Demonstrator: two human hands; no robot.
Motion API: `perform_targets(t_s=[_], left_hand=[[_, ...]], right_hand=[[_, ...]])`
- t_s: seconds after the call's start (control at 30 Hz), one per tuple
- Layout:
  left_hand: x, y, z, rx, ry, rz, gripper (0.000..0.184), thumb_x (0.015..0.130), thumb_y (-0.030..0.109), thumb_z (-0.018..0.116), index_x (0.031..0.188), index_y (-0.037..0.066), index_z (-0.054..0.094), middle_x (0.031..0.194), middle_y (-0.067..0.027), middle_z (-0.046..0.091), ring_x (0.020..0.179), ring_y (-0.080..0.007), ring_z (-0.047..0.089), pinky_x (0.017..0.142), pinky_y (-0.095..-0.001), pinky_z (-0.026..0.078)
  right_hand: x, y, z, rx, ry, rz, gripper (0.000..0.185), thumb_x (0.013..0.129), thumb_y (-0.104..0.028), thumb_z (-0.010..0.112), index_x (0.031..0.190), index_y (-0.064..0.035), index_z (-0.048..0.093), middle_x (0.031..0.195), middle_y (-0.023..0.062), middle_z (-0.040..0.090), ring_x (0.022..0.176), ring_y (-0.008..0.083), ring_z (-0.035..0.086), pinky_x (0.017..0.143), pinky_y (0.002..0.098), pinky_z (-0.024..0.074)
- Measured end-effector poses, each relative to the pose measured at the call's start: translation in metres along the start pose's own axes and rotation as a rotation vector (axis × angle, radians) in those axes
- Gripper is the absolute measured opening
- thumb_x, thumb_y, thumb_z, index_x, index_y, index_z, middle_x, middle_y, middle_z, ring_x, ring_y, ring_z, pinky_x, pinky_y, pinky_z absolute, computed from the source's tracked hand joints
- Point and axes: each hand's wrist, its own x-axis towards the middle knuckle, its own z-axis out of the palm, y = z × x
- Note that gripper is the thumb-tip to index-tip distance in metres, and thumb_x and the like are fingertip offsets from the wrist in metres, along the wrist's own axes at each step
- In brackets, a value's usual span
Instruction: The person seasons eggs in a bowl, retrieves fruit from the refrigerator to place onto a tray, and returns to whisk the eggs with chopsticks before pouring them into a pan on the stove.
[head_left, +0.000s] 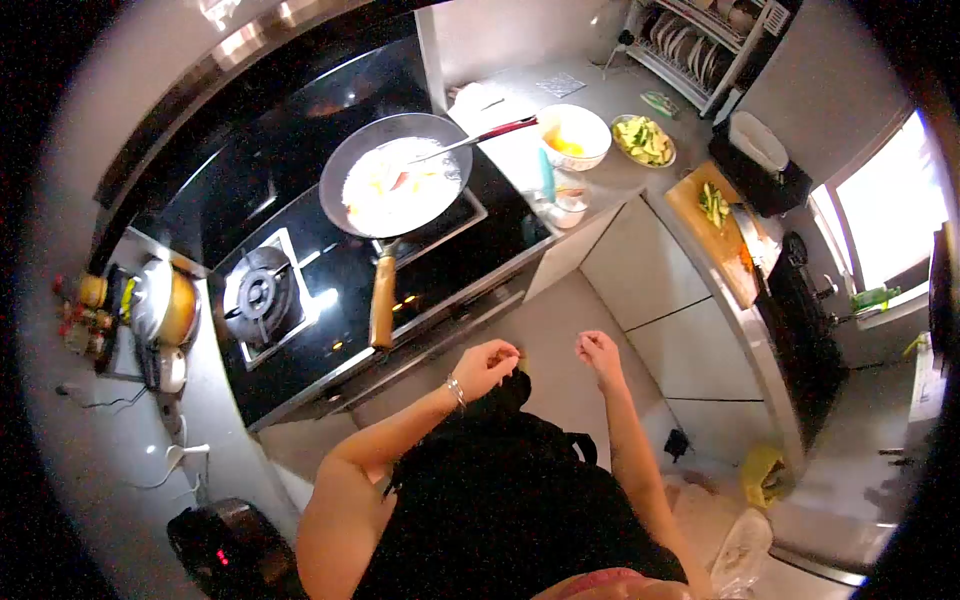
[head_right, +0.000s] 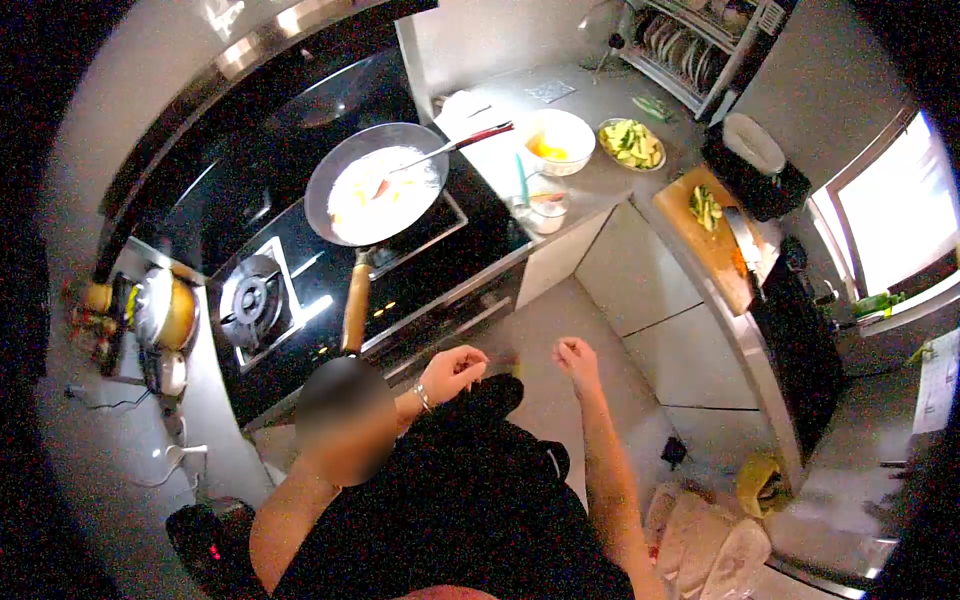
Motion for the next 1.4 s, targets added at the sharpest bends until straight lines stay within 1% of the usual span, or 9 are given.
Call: perform_targets(t_s=[0.3, 0.5, 0.6, 0.7, 0.8, 1.0, 1.1, 1.3, 1.4], left_hand=[[0.203, -0.023, 0.022, -0.193, 0.456, 0.058, 0.019, 0.079, 0.003, 0.054, 0.099, 0.003, 0.055, 0.081, -0.0044, 0.057, 0.069, -0.0108, 0.054, 0.065, -0.0245, 0.045], [0.27, 0.01, -0.011, 0.288, 0.769, 0.252, 0.024, 0.078, 0.0, 0.053, 0.102, 0.002, 0.055, 0.094, -0.0096, 0.053, 0.074, -0.016, 0.054, 0.068, -0.0271, 0.046], [0.298, 0.005, -0.025, 0.315, 0.837, 0.352, 0.036, 0.078, -0.006, 0.048, 0.112, 0.005, 0.054, 0.101, -0.0112, 0.053, 0.076, -0.0173, 0.055, 0.069, -0.0269, 0.047], [0.316, -0.009, -0.034, 0.275, 0.695, 0.251, 0.038, 0.08, -0.005, 0.047, 0.117, 0.005, 0.052, 0.097, -0.0071, 0.056, 0.073, -0.0124, 0.053, 0.066, -0.025, 0.047], [0.317, -0.005, -0.02, 0.145, 0.687, 0.133, 0.031, 0.081, 0.001, 0.05, 0.112, 0.004, 0.056, 0.099, -0.0108, 0.06, 0.084, -0.0152, 0.058, 0.074, -0.0262, 0.045], [0.317, -0.007, 0.019, 0.047, 0.846, 0.018, 0.023, 0.082, 0.008, 0.049, 0.103, 0.002, 0.057, 0.098, -0.0127, 0.059, 0.09, -0.0241, 0.057, 0.078, -0.0298, 0.044], [0.32, -0.002, 0.03, 0.019, 0.929, -0.034, 0.022, 0.083, 0.009, 0.049, 0.102, 0.002, 0.057, 0.098, -0.013, 0.058, 0.088, -0.0258, 0.057, 0.078, -0.0322, 0.045], [0.319, -0.003, 0.031, 0.209, 0.967, 0.043, 0.025, 0.077, 0.006, 0.053, 0.102, 0.002, 0.056, 0.096, -0.0147, 0.057, 0.089, -0.0307, 0.056, 0.077, -0.0343, 0.044], [0.317, 0.003, 0.033, 0.257, 0.964, 0.037, 0.024, 0.077, 0.006, 0.054, 0.101, 0.002, 0.056, 0.096, -0.0146, 0.056, 0.089, -0.0301, 0.056, 0.077, -0.034, 0.044]], right_hand=[[0.101, -0.167, -0.034, -0.29, -0.072, -0.23, 0.017, 0.085, -0.012, 0.056, 0.097, -0.0003, 0.059, 0.08, 0.0044, 0.06, 0.071, 0.0113, 0.057, 0.065, 0.0243, 0.0467], [0.197, -0.239, -0.003, -0.911, -0.072, -0.678, 0.022, 0.081, -0.021, 0.059, 0.09, -0.0016, 0.065, 0.078, 0.0108, 0.061, 0.069, 0.023, 0.06, 0.066, 0.0314, 0.0479], [0.262, -0.256, 0.03, -1.4, -0.198, -0.848, 0.022, 0.079, -0.024, 0.058, 0.086, -0.006, 0.068, 0.077, 0.011, 0.064, 0.073, 0.0259, 0.062, 0.065, 0.0382, 0.0485], [0.292, -0.271, 0.056, -1.783, -0.494, -0.935, 0.019, 0.074, -0.027, 0.063, 0.074, -0.0087, 0.069, 0.073, 0.01, 0.064, 0.073, 0.0243, 0.064, 0.059, 0.0378, 0.0487], [0.307, -0.269, 0.073, -1.899, -0.674, -0.89, 0.016, 0.076, -0.023, 0.059, 0.079, -0.0127, 0.07, 0.078, 0.0064, 0.067, 0.075, 0.0209, 0.065, 0.058, 0.0357, 0.0485], [0.306, -0.268, 0.059, -1.84, -0.777, -0.948, 0.013, 0.074, -0.02, 0.058, 0.076, -0.014, 0.07, 0.078, 0.0077, 0.067, 0.076, 0.0221, 0.065, 0.058, 0.036, 0.0482], [0.313, -0.26, 0.042, -1.544, -0.706, -1.16, 0.007, 0.067, -0.015, 0.06, 0.066, -0.0098, 0.065, 0.068, 0.0095, 0.063, 0.064, 0.0282, 0.063, 0.052, 0.0394, 0.0473], [0.315, -0.259, 0.024, -1.139, -0.552, -1.112, 0.012, 0.072, -0.017, 0.057, 0.076, -0.006, 0.057, 0.069, 0.0126, 0.059, 0.064, 0.0303, 0.058, 0.056, 0.0406, 0.0449], [0.317, -0.262, 0.014, -1.108, -0.64, -0.859, 0.015, 0.079, -0.02, 0.055, 0.08, -0.0058, 0.053, 0.076, 0.0137, 0.058, 0.071, 0.0318, 0.059, 0.06, 0.0421, 0.0462]])
